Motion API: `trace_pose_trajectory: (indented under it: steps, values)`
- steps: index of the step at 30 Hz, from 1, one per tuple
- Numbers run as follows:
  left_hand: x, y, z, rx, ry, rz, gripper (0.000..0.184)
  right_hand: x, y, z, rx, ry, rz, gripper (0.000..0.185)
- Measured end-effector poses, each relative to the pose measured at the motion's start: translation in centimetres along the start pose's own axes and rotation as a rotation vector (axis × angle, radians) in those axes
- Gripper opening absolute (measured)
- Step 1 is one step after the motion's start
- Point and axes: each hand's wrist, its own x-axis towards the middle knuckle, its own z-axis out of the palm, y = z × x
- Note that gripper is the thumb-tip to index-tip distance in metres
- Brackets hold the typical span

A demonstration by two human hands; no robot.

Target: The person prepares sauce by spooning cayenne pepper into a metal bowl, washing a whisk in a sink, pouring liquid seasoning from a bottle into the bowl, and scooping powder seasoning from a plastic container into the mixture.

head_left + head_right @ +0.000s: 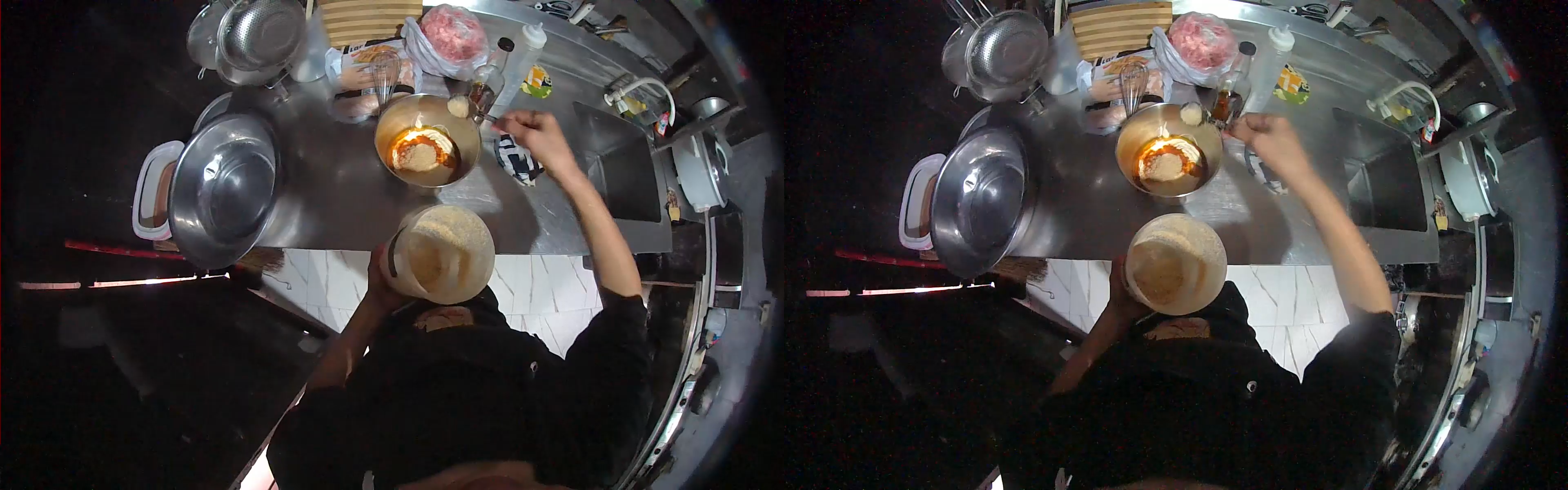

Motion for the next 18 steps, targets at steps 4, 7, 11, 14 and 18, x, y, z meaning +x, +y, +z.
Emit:
trace_pose_trajectory:
  steps: [4, 7, 11, 14, 18]
  values:
    - [0.8, -1.9, -2.1, -0.042, 0.17, -0.202, 0.081, -7.6, -6.2, -4.4, -0.226, -0.396, -0.112, 0.015]
    - [2.4, 0.2, 0.3, 0.226, 0.08, -0.205, 0.078, -13.4, -8.3, -2.2, -0.699, -0.535, -0.374, 0.014]
    - [3.6, -2.1, -2.7, -0.048, 0.029, -0.22, 0.071, -15.9, -7.1, 2.0, -0.921, -0.634, -0.462, 0.009]
    - [4.5, -3.4, -3.8, -0.23, -0.019, -0.176, 0.068, -15.8, -5.1, 3.7, -0.925, -0.624, -0.429, 0.009]
    - [5.9, -3.6, -3.7, -0.138, 0.206, -0.321, 0.065, -15.2, -2.5, 4.1, -0.815, -0.63, -0.395, 0.01]
